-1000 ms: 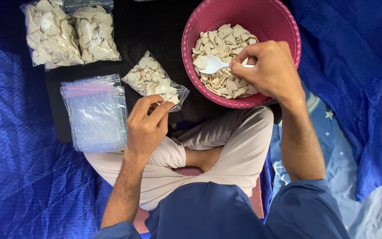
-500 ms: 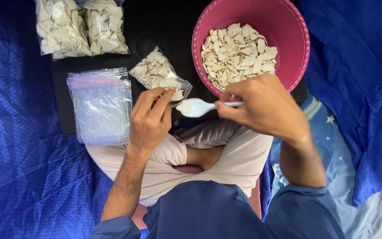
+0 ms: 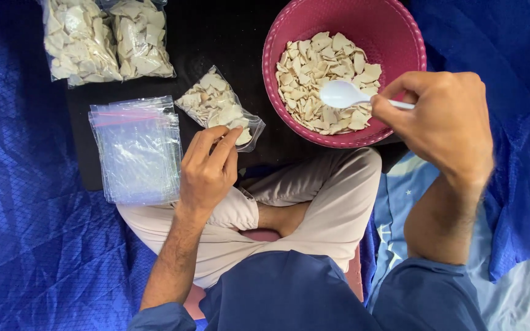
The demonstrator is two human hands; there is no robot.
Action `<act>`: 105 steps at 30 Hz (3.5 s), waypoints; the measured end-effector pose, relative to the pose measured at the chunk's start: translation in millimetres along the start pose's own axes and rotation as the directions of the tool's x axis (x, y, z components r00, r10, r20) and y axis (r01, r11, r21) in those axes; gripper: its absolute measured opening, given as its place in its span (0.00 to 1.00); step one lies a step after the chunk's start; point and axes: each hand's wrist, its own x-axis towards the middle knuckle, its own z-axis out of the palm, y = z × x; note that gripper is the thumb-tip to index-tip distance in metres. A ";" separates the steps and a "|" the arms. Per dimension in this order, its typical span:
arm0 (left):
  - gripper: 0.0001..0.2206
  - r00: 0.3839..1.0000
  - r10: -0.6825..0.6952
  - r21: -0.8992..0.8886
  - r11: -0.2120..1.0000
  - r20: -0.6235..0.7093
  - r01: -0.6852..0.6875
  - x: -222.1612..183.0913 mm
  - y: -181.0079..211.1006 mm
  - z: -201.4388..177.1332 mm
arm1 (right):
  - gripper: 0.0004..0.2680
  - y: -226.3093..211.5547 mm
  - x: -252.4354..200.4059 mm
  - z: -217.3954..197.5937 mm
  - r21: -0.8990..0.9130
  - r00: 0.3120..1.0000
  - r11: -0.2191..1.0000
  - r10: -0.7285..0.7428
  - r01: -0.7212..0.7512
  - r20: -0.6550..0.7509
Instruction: Manually packing dried food chips from a large bowl into small plastic zip-lock bags using a spoon.
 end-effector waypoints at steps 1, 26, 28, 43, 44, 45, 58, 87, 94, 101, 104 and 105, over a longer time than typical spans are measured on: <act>0.15 1.000 0.003 -0.003 1.000 0.002 -0.003 -0.4 0.1 1.8 | 0.05 -0.8 1.8 2.6 -0.002 1.000 1.000 0.004 -0.004 -0.001; 0.14 0.998 -0.013 0.019 1.000 0.066 0.012 4.4 7.5 7.2 | 0.05 -8.3 7.9 26.0 0.243 0.987 0.970 -0.013 -0.026 0.161; 0.14 0.998 -0.010 0.029 1.000 0.065 0.008 5.5 6.6 7.7 | 0.05 -9.2 9.1 25.9 0.247 0.989 0.969 -0.017 -0.020 0.149; 0.15 0.999 -0.021 0.051 0.999 0.035 0.019 2.3 -1.5 1.1 | 0.03 -26.2 5.2 -6.5 0.428 0.960 0.895 -0.001 -0.124 0.280; 0.15 0.999 -0.018 0.044 0.999 0.030 0.017 2.8 -1.2 -0.1 | 0.03 -34.1 5.9 -8.2 0.422 0.960 0.906 -0.091 -0.030 0.264; 0.15 1.000 -0.013 0.036 0.999 0.025 0.012 4.1 -1.1 -0.7 | 0.03 -41.6 6.3 -10.3 0.412 0.953 0.909 -0.178 0.063 0.247; 0.15 1.000 -0.006 0.035 0.999 -0.013 0.007 4.5 -2.3 -4.8 | 0.05 -66.9 29.0 10.7 0.286 0.952 0.940 -0.246 0.188 0.183; 0.16 0.997 -0.024 0.068 0.997 0.068 0.019 -3.9 -2.9 3.7 | 0.04 15.4 6.4 17.7 0.359 0.970 0.918 0.087 -0.167 0.228; 0.16 0.997 -0.016 0.071 0.997 0.069 0.011 1.1 -1.2 6.0 | 0.04 19.5 7.0 19.8 0.368 0.974 0.921 0.050 -0.130 0.221; 0.16 0.998 -0.020 0.082 0.997 0.067 0.015 2.6 -0.7 7.1 | 0.05 12.1 6.0 17.7 0.285 0.987 0.956 0.024 -0.069 0.158; 0.16 0.997 -0.021 0.080 0.997 0.068 0.016 3.2 0.1 7.1 | 0.05 8.6 7.1 16.8 0.289 0.986 0.957 -0.015 -0.035 0.169; 0.16 0.997 -0.021 0.078 0.997 0.069 0.015 3.2 0.3 6.7 | 0.04 6.9 8.0 16.6 0.301 0.984 0.952 -0.002 -0.052 0.179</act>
